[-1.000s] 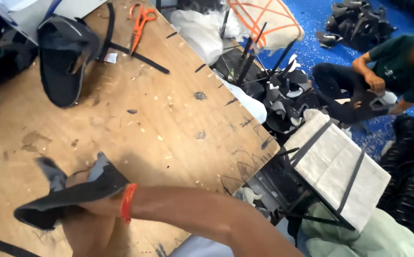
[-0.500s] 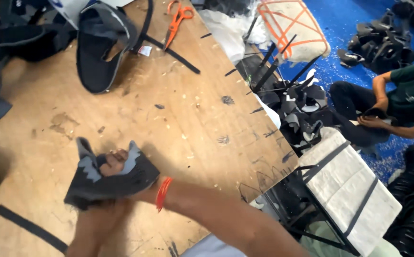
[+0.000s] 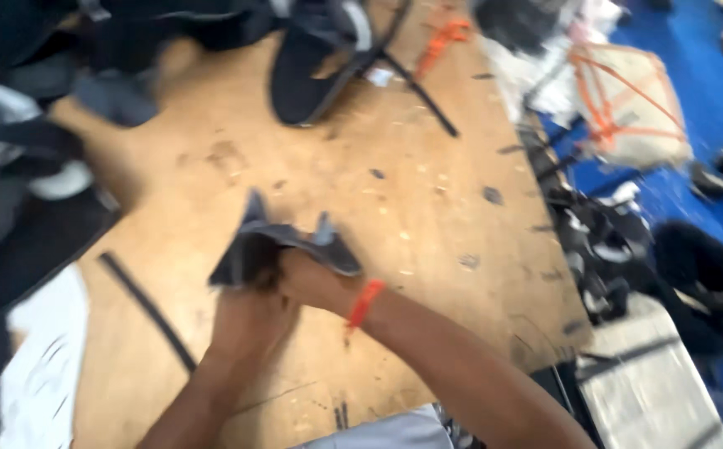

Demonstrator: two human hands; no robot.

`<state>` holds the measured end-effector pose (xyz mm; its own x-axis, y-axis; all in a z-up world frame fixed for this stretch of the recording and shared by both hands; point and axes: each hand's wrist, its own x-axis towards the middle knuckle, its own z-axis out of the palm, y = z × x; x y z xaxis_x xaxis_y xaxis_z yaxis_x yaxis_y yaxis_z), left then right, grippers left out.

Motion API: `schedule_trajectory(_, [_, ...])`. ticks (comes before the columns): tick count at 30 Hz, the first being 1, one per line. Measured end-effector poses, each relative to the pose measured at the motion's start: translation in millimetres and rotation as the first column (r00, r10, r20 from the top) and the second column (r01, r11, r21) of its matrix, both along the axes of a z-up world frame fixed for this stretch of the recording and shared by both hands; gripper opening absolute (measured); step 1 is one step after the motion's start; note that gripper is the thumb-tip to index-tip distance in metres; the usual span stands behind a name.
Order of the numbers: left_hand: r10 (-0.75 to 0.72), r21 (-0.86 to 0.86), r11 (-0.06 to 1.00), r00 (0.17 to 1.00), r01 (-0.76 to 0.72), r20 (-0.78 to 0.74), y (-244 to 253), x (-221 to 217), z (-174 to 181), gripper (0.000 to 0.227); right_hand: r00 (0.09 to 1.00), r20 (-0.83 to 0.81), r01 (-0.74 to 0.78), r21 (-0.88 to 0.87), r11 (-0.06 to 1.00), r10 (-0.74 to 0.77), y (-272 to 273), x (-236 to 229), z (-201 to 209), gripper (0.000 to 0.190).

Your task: The person works at a wooden table in a shoe workshop, pulling a black fabric shoe upper inside out and pressing and shaping it by hand, then works the piece over a white paper pattern, repeatedly folding and smoothing the upper and a foam shoe component to form the shoe part.

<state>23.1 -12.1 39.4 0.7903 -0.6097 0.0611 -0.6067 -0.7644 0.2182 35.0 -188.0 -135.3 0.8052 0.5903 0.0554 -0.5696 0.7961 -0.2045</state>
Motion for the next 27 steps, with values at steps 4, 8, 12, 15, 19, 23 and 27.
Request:
schedule_trajectory(4, [-0.173, -0.693, 0.715, 0.984, 0.094, -0.046, -3.2, 3.4, 50.0, 0.029, 0.479, 0.82, 0.868, -0.39, -0.307, 0.314, 7.2, -49.8, 112.0, 0.056])
schedule_trajectory(8, [-0.428, -0.185, 0.903, 0.778, 0.388, -0.459, -7.5, 14.3, 51.5, 0.026, 0.566, 0.061, 0.822, 0.025, -0.568, 0.822, 14.3, -95.1, 102.6, 0.044])
schedule_trajectory(12, [-0.063, -0.171, 0.985, 0.868, -0.025, -0.492, 2.0, 73.9, -39.1, 0.026, 0.67, 0.301, 0.736, -0.386, -0.556, 0.678, 18.0, -84.9, 142.0, 0.042])
schedule_trajectory(15, [-0.007, -0.037, 0.999, 0.881, -0.012, -0.474, -2.0, 85.8, -30.7, 0.025, 0.485, 0.505, 0.872, -0.225, -0.433, 0.714, 8.6, -78.7, 138.1, 0.035])
schedule_trajectory(19, [-0.108, -0.082, 0.993, 0.944, 0.087, -0.312, 12.1, 64.2, -9.0, 0.028, 0.524, 0.524, 0.852, -0.31, -0.423, 0.672, 12.4, -74.2, 165.1, 0.04])
schedule_trajectory(23, [-0.352, -0.26, 0.901, 0.935, 0.347, 0.027, 40.8, 30.0, 8.2, 0.036, 0.785, 0.268, 0.618, -0.398, -0.678, 0.559, 29.7, -68.4, 186.6, 0.071])
schedule_trajectory(27, [-0.487, -0.168, 0.831, 0.838, 0.531, 0.245, 55.9, -17.8, -7.3, 0.037, 0.408, 0.79, 0.859, -0.163, -0.485, 0.458, 45.5, -63.9, 206.4, 0.016])
